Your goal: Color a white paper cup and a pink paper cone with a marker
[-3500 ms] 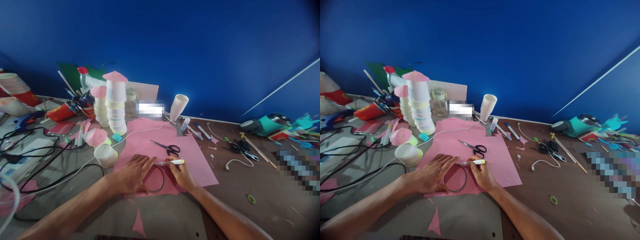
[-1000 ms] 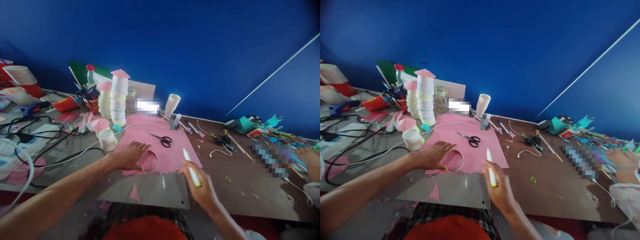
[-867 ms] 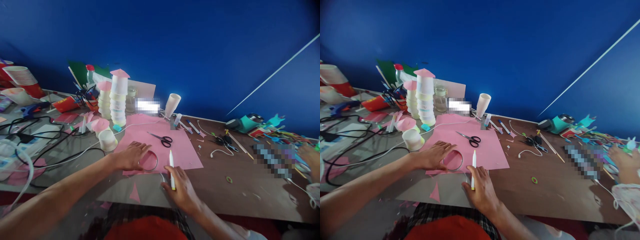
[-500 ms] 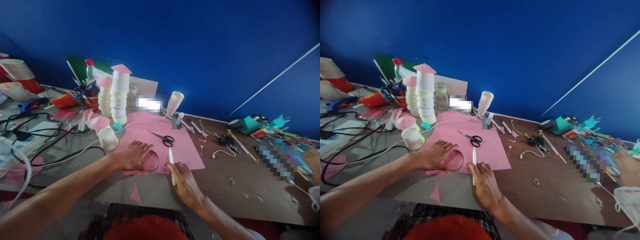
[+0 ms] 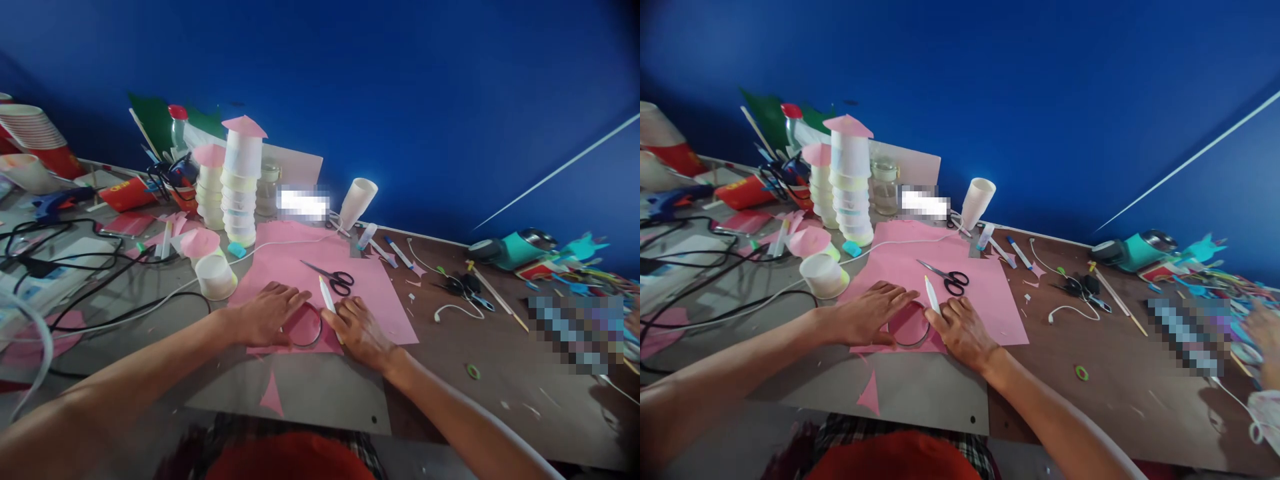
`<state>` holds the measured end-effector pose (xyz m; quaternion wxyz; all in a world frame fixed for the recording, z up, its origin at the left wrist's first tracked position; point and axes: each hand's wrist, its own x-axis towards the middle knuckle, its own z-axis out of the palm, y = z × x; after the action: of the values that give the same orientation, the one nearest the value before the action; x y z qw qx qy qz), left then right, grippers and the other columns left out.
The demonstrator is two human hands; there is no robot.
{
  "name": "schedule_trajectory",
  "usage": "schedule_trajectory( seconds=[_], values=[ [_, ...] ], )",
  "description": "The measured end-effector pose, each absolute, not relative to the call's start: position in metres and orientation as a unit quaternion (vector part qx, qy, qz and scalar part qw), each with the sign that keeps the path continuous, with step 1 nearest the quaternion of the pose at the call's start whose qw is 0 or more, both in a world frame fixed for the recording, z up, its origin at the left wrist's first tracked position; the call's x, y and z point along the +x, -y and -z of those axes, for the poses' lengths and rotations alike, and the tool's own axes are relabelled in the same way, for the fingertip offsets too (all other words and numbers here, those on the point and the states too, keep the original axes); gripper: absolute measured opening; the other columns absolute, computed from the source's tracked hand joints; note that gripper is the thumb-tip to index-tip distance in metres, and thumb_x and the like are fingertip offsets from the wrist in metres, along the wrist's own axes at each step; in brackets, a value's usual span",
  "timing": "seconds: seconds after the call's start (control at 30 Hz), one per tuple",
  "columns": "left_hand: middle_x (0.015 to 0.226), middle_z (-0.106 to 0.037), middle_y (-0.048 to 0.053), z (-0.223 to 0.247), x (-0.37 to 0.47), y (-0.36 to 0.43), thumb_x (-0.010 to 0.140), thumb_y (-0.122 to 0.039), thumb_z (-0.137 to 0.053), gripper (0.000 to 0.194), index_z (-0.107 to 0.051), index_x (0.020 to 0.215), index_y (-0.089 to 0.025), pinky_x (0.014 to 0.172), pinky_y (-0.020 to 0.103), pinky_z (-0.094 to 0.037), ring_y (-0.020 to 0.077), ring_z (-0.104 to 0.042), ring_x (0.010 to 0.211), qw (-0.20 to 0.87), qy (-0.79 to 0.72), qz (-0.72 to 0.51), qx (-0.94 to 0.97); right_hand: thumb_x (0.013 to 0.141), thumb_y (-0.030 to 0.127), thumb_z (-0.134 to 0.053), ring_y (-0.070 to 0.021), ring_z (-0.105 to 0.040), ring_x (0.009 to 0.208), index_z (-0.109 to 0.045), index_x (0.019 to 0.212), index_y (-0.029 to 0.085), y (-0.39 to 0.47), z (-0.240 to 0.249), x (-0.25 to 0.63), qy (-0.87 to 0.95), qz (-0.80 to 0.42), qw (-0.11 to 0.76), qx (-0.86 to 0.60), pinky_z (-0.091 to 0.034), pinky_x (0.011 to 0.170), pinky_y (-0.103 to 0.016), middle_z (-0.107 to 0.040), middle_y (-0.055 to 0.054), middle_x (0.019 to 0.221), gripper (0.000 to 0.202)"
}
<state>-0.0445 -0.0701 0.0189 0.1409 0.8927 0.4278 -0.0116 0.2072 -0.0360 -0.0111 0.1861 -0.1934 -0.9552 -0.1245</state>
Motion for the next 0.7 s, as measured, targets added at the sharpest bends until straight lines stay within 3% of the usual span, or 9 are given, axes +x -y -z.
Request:
schedule_trajectory(
  seconds=[0.3,0.7],
  values=[
    [0.134,-0.055,0.016,-0.020,-0.042,0.070,0.078,-0.052,-0.074,0.094,-0.021,0.147,-0.016,0.103,0.041,-0.035,0.0333,-0.053,0.122,0.151,-0.433,0.019,0.889,0.094,0.009,-0.044,-0.0234,-0.054,0.086,-0.061,0.119,0.015,0.022,0.016,0.196,0.962,0.090,0.216,-0.143,-0.044,0.080,-0.038,-0.064,-0.009,0.085,0.030],
    [0.138,-0.054,0.018,-0.023,-0.041,0.070,0.079,-0.052,-0.073,0.094,-0.020,0.148,-0.018,0.106,0.046,-0.034,0.0342,-0.052,0.125,0.160,-0.437,0.021,0.885,0.086,0.013,-0.057,-0.0258,-0.058,0.084,-0.061,0.119,0.015,-0.006,0.028,0.180,0.951,0.054,0.195,-0.235,-0.043,0.077,-0.040,-0.067,-0.010,0.087,0.033]
  ],
)
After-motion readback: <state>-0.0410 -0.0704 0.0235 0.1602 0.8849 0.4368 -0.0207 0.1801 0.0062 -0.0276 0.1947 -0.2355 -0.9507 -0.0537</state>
